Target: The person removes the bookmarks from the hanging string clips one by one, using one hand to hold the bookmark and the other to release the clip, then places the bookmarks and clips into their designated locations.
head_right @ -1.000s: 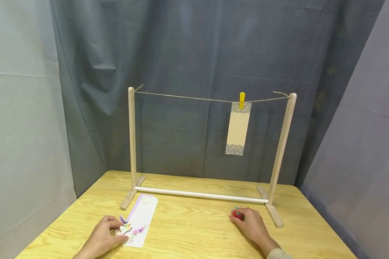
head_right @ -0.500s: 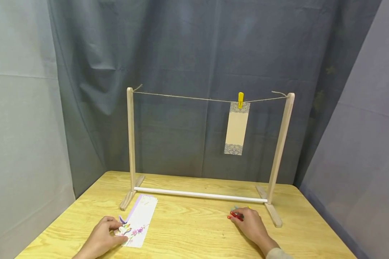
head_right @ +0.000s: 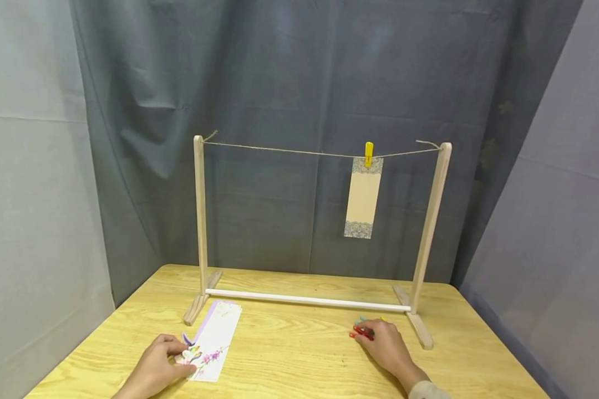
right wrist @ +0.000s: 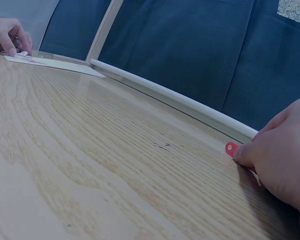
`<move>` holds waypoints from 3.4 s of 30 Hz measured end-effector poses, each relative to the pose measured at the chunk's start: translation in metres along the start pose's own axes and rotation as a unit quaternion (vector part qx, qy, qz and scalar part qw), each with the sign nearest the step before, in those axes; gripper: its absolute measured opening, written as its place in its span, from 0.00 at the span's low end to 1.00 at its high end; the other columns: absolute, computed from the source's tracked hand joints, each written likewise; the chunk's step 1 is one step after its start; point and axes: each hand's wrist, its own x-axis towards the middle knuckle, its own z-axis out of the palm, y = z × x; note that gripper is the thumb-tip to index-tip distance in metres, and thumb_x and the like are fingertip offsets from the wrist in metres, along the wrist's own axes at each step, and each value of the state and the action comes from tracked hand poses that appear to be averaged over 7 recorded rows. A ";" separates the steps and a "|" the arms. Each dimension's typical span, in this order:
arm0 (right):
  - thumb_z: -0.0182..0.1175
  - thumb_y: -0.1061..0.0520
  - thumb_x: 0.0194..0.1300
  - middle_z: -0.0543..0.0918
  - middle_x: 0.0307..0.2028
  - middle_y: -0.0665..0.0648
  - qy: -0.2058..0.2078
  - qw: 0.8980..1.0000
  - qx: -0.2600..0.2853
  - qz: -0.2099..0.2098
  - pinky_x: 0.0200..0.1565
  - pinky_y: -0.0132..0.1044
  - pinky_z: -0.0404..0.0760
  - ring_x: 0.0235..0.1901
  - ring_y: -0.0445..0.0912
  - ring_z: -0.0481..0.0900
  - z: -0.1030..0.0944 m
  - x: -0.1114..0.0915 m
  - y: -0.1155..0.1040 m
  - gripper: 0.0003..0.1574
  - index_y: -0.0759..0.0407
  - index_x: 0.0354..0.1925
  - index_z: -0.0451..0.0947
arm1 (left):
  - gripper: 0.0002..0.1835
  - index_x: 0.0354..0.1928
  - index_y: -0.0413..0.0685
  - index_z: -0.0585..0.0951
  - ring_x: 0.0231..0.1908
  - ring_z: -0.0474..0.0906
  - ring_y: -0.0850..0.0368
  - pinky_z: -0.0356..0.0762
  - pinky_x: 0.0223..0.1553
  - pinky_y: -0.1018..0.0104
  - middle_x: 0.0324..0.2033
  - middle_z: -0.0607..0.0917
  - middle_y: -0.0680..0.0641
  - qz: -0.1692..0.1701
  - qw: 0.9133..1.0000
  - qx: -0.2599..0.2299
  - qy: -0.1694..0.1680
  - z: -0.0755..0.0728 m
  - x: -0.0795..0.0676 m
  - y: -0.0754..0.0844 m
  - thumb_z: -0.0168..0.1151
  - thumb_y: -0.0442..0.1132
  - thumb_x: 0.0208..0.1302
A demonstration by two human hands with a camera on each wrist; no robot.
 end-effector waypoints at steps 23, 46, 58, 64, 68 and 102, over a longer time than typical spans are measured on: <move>0.79 0.56 0.57 0.87 0.36 0.47 0.008 1.000 -0.008 0.000 0.35 0.38 0.82 0.32 0.40 0.82 -0.001 -0.002 0.002 0.18 0.55 0.47 0.89 | 0.29 0.46 0.33 0.87 0.45 0.75 0.50 0.78 0.51 0.47 0.48 0.76 0.46 0.007 1.000 -0.005 -0.002 0.003 0.001 -0.002 0.86 0.44 0.44; 0.78 0.49 0.58 0.83 0.30 0.40 0.026 0.999 -0.014 -0.022 0.33 0.36 0.80 0.27 0.35 0.77 -0.001 -0.001 -0.001 0.21 0.55 0.48 0.88 | 0.27 0.49 0.38 0.86 0.46 0.76 0.50 0.79 0.49 0.49 0.48 0.76 0.46 -0.001 1.000 -0.021 -0.008 0.002 -0.001 -0.002 0.84 0.44 0.50; 0.77 0.51 0.61 0.84 0.32 0.43 0.027 0.999 0.018 -0.011 0.25 0.34 0.73 0.21 0.38 0.71 -0.004 0.002 -0.006 0.19 0.57 0.48 0.88 | 0.29 0.53 0.38 0.85 0.48 0.78 0.48 0.81 0.49 0.49 0.50 0.77 0.43 -0.002 1.000 -0.023 -0.007 0.000 -0.001 0.001 0.83 0.46 0.52; 0.76 0.52 0.62 0.88 0.37 0.52 0.055 0.998 0.027 -0.028 0.21 0.33 0.68 0.16 0.36 0.62 -0.018 0.004 -0.011 0.18 0.58 0.48 0.87 | 0.30 0.56 0.40 0.83 0.48 0.78 0.46 0.83 0.45 0.50 0.52 0.76 0.41 0.025 0.999 -0.019 0.013 0.001 -0.001 0.006 0.82 0.44 0.53; 0.76 0.52 0.63 0.89 0.38 0.54 0.086 0.995 0.037 -0.031 0.19 0.33 0.70 0.16 0.34 0.65 -0.033 0.007 -0.015 0.19 0.57 0.50 0.87 | 0.29 0.58 0.42 0.83 0.47 0.78 0.48 0.81 0.46 0.51 0.54 0.76 0.43 0.058 0.998 -0.012 0.022 0.000 0.001 0.014 0.81 0.44 0.56; 0.70 0.52 0.70 0.87 0.40 0.56 0.092 0.993 0.073 -0.027 0.32 0.36 0.82 0.35 0.48 0.83 -0.106 0.037 -0.031 0.21 0.58 0.58 0.82 | 0.28 0.61 0.44 0.80 0.52 0.79 0.51 0.78 0.50 0.51 0.52 0.82 0.49 0.185 0.981 -0.062 0.012 0.000 0.046 0.071 0.78 0.41 0.60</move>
